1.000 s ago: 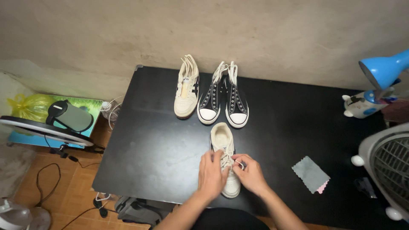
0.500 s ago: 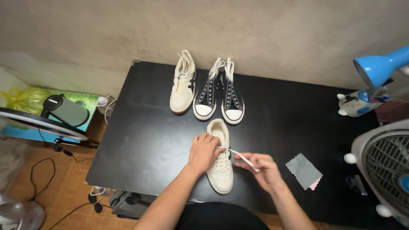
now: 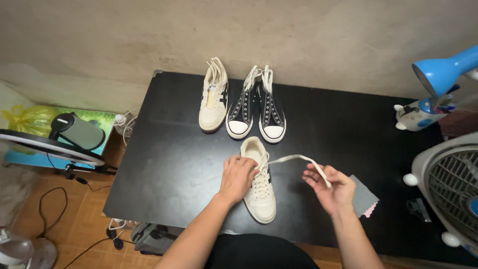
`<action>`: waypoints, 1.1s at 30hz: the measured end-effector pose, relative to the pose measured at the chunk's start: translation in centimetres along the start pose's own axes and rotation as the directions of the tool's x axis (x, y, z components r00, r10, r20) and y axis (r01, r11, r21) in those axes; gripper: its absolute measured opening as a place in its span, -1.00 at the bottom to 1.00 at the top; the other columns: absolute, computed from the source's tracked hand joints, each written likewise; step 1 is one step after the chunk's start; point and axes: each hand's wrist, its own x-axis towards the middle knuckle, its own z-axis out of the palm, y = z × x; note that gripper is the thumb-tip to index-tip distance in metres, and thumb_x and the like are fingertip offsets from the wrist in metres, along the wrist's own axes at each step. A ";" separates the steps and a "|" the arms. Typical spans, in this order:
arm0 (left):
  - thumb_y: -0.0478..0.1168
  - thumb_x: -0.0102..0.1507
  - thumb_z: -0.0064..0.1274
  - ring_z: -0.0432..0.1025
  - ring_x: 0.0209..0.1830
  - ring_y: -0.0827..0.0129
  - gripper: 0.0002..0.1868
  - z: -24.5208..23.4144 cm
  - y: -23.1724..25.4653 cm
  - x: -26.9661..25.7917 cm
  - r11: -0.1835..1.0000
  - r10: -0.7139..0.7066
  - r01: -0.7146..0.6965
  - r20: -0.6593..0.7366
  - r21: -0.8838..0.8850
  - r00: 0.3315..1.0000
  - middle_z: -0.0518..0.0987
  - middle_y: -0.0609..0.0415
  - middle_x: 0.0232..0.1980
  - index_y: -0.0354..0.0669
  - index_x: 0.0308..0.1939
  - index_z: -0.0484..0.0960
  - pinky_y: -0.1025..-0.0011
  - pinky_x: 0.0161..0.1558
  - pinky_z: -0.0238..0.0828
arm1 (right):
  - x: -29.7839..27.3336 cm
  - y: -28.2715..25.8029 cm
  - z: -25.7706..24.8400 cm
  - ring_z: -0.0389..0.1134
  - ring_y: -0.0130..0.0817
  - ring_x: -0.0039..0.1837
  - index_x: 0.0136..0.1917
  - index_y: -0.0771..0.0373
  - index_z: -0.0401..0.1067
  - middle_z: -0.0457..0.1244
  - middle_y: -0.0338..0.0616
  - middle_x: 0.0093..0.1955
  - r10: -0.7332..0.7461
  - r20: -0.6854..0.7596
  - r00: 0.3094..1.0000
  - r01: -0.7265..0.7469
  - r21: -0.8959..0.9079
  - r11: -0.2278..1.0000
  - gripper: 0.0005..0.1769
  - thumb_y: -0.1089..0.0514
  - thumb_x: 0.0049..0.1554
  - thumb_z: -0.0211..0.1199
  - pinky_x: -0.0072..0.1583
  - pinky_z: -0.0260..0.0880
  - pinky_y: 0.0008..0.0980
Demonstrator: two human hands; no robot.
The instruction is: The person laces a white sneaker on a black table. They thread the laces through the eyelets, pull them tight, and tie a knot. The person then picks up a black sneaker and begins to thread a lace through its eyelets.
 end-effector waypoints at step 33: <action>-0.26 0.15 0.24 0.45 0.00 0.04 -0.86 -1.2 -1.4 2.7 0.988 0.129 -0.102 0.243 -0.120 0.961 0.56 -0.01 -0.11 -0.18 -0.24 0.66 0.15 0.04 0.36 | 0.7 9.6 10.5 0.47 -0.15 -0.02 -0.09 0.14 0.60 0.41 -0.21 -0.07 -0.358 0.422 0.833 0.335 -0.900 -0.280 -0.88 0.16 0.06 0.34 0.00 0.46 -0.22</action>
